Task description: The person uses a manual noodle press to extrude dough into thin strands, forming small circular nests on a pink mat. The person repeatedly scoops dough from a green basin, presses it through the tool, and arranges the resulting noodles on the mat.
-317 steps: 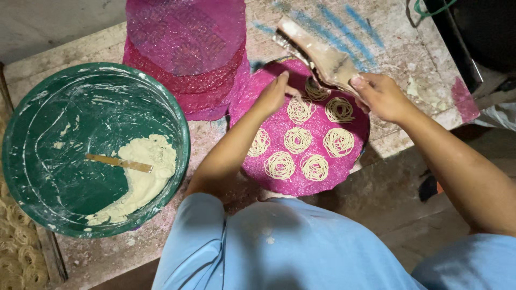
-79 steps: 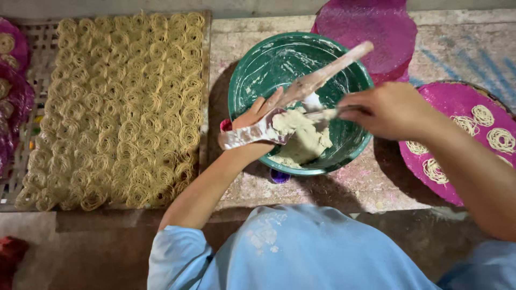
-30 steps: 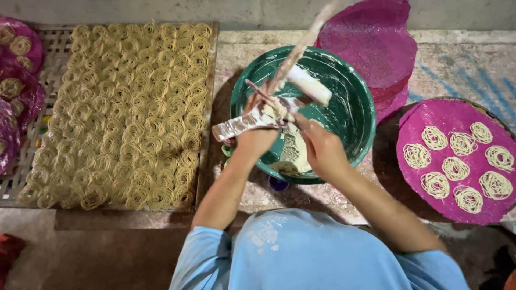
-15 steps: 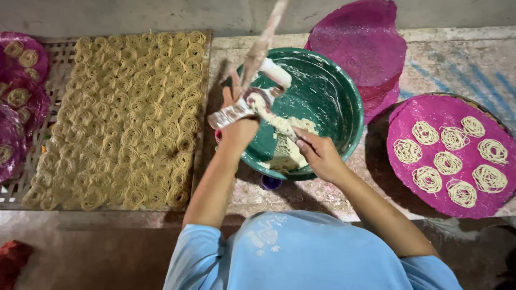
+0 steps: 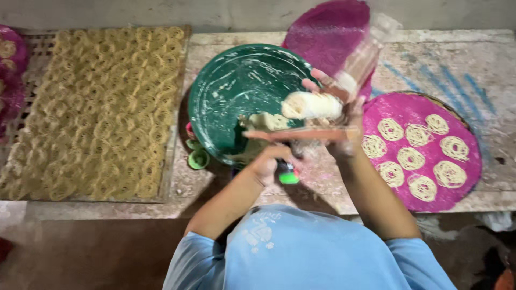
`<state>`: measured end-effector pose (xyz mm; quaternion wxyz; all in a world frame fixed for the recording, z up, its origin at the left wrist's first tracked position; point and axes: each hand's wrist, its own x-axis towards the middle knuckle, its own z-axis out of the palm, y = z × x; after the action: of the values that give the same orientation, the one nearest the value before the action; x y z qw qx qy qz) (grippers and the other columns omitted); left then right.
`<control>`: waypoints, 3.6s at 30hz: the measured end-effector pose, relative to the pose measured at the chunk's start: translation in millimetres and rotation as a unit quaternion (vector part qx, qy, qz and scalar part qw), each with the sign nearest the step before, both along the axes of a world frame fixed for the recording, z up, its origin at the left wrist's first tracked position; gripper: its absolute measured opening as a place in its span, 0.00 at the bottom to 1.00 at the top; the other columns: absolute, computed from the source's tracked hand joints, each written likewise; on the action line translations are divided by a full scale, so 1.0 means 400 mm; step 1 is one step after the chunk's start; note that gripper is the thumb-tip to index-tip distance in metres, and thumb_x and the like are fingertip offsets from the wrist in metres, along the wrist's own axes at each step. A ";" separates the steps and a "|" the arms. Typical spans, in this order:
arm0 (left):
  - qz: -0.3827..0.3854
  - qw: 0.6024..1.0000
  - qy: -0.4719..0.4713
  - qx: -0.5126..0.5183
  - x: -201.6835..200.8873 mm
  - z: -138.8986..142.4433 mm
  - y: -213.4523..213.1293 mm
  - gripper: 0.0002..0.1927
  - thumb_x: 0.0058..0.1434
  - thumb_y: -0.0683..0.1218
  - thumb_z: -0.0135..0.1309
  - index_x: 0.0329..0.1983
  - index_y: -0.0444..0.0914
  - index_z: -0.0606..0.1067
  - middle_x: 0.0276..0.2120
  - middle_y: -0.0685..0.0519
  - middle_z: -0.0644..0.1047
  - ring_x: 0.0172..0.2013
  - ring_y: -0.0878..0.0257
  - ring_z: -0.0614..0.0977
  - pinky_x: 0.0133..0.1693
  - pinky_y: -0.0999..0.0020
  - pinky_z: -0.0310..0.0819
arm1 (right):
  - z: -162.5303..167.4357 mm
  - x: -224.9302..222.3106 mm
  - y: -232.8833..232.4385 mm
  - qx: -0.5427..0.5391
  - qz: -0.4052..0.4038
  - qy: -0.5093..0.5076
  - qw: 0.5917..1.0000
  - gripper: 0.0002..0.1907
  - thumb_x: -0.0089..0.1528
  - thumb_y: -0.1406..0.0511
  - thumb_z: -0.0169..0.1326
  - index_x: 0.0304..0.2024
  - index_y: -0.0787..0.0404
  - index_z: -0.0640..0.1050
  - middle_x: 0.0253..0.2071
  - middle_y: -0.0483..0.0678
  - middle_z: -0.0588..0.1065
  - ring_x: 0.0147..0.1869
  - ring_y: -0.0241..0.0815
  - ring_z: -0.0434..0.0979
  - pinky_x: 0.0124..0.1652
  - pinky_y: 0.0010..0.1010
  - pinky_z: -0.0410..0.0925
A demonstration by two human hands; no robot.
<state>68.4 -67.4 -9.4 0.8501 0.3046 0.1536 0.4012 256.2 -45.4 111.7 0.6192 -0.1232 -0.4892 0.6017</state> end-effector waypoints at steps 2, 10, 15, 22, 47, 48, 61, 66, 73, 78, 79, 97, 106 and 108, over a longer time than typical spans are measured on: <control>-0.096 0.995 -0.034 0.017 0.072 0.036 -0.041 0.23 0.51 0.39 0.58 0.52 0.27 0.78 0.45 0.42 0.82 0.45 0.53 0.85 0.52 0.59 0.80 | 0.035 0.055 -0.030 -0.018 0.025 0.049 0.998 0.37 0.69 0.47 0.51 0.71 0.54 0.53 0.67 0.63 0.66 0.66 0.57 0.75 0.55 0.48 0.75; -0.034 0.870 0.442 0.214 0.174 0.304 -0.109 0.21 0.50 0.43 0.68 0.48 0.39 0.79 0.41 0.50 0.83 0.42 0.59 0.83 0.43 0.61 0.79 | 0.087 0.381 -0.193 0.236 -0.082 -0.364 0.897 0.17 0.67 0.58 0.55 0.53 0.60 0.71 0.43 0.46 0.75 0.61 0.65 0.77 0.58 0.59 0.73; -0.169 0.628 0.582 0.488 0.316 0.301 -0.124 0.17 0.56 0.52 0.66 0.46 0.41 0.79 0.42 0.47 0.80 0.44 0.51 0.80 0.45 0.53 0.73 | 0.055 0.433 -0.294 0.459 -0.126 -0.441 0.761 0.32 0.69 0.62 0.53 0.73 0.55 0.58 0.65 0.62 0.71 0.69 0.70 0.73 0.63 0.53 0.74; -0.135 0.869 0.244 0.409 0.429 0.199 -0.066 0.23 0.59 0.53 0.62 0.52 0.34 0.78 0.47 0.46 0.83 0.49 0.54 0.83 0.52 0.55 0.78 | 0.014 0.532 -0.336 0.171 -0.184 -0.472 0.845 0.45 0.66 0.53 0.54 0.78 0.55 0.48 0.73 0.64 0.60 0.78 0.66 0.60 0.70 0.53 0.60; 0.074 0.930 0.361 0.021 0.728 -0.203 0.435 0.20 0.67 0.37 0.44 0.61 0.36 0.74 0.45 0.44 0.81 0.41 0.57 0.81 0.43 0.60 0.77 | -0.204 0.838 -0.576 -0.299 -0.231 -0.169 0.910 0.43 0.55 0.58 0.58 0.68 0.72 0.63 0.60 0.63 0.72 0.62 0.57 0.74 0.61 0.47 0.66; 0.102 0.946 0.306 -0.005 0.710 -0.220 0.388 0.21 0.68 0.38 0.45 0.64 0.35 0.72 0.48 0.44 0.80 0.44 0.57 0.81 0.45 0.63 0.79 | -0.205 0.837 -0.568 -0.310 -0.226 -0.170 0.908 0.43 0.55 0.58 0.58 0.68 0.72 0.63 0.60 0.62 0.72 0.62 0.56 0.74 0.62 0.47 0.65; 0.150 0.879 0.426 0.154 0.593 -0.365 -0.112 0.49 0.65 0.43 0.61 0.76 0.30 0.41 0.72 0.32 0.53 0.72 0.41 0.56 0.70 0.47 0.49 | -0.352 0.912 -0.456 -0.350 -0.129 -0.368 0.852 0.56 0.55 0.52 0.58 0.76 0.71 0.48 0.76 0.59 0.55 0.79 0.51 0.54 0.70 0.41 0.49; 0.214 0.958 0.155 0.110 0.570 -0.169 0.048 0.47 0.66 0.51 0.57 0.78 0.30 0.45 0.76 0.38 0.51 0.74 0.48 0.57 0.74 0.53 0.48 | -0.261 0.882 -0.425 -0.283 0.062 -0.280 0.915 0.57 0.60 0.34 0.50 0.74 0.71 0.59 0.62 0.64 0.71 0.62 0.57 0.75 0.58 0.46 0.69; -0.121 0.937 -0.328 0.001 0.634 0.048 0.186 0.37 0.66 0.58 0.50 0.77 0.41 0.61 0.62 0.45 0.72 0.67 0.50 0.71 0.69 0.55 0.61 | -0.145 0.838 -0.364 -0.468 0.222 -0.281 0.808 0.46 0.60 0.36 0.35 0.62 0.66 0.69 0.52 0.60 0.78 0.55 0.54 0.82 0.56 0.46 0.73; -0.048 0.926 -0.374 -0.005 0.733 0.007 0.213 0.19 0.65 0.52 0.48 0.56 0.39 0.68 0.46 0.51 0.73 0.54 0.55 0.75 0.64 0.57 0.68 | -0.078 0.921 -0.290 -0.452 0.162 -0.487 0.730 0.44 0.65 0.39 0.30 0.53 0.69 0.77 0.46 0.57 0.82 0.51 0.48 0.81 0.54 0.39 0.70; -0.045 0.918 -0.393 -0.018 0.742 -0.009 0.230 0.19 0.63 0.52 0.47 0.54 0.40 0.68 0.45 0.51 0.73 0.53 0.55 0.75 0.61 0.57 0.69 | -0.077 0.920 -0.275 -0.427 0.153 -0.510 0.731 0.44 0.65 0.38 0.28 0.51 0.68 0.78 0.43 0.55 0.82 0.49 0.47 0.81 0.53 0.38 0.70; -0.021 0.900 -0.436 -0.013 0.740 -0.077 0.343 0.10 0.68 0.53 0.40 0.45 0.44 0.67 0.37 0.56 0.70 0.46 0.61 0.74 0.58 0.60 0.69 | -0.050 0.790 -0.188 -0.353 0.032 -0.682 0.640 0.43 0.66 0.39 0.26 0.35 0.65 0.82 0.25 0.52 0.77 0.30 0.45 0.77 0.33 0.38 0.71; 0.009 0.901 -0.433 -0.026 0.763 -0.055 0.288 0.11 0.67 0.54 0.41 0.44 0.44 0.67 0.38 0.56 0.71 0.46 0.61 0.74 0.58 0.58 0.70 | -0.035 0.823 -0.194 -0.360 0.042 -0.684 0.633 0.41 0.67 0.40 0.28 0.33 0.63 0.80 0.23 0.50 0.75 0.27 0.43 0.75 0.31 0.36 0.71; 0.006 0.898 -0.440 -0.008 0.776 -0.050 0.316 0.11 0.68 0.54 0.41 0.45 0.44 0.68 0.38 0.56 0.72 0.47 0.61 0.75 0.60 0.58 0.70 | -0.041 0.831 -0.185 -0.368 -0.006 -0.652 0.663 0.38 0.68 0.42 0.33 0.34 0.67 0.79 0.23 0.52 0.73 0.28 0.43 0.73 0.32 0.36 0.68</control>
<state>378.6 58.9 -29.6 0.8310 0.0898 -0.2308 0.4981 588.5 -119.4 95.3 0.0498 -0.7046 -0.5055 0.4954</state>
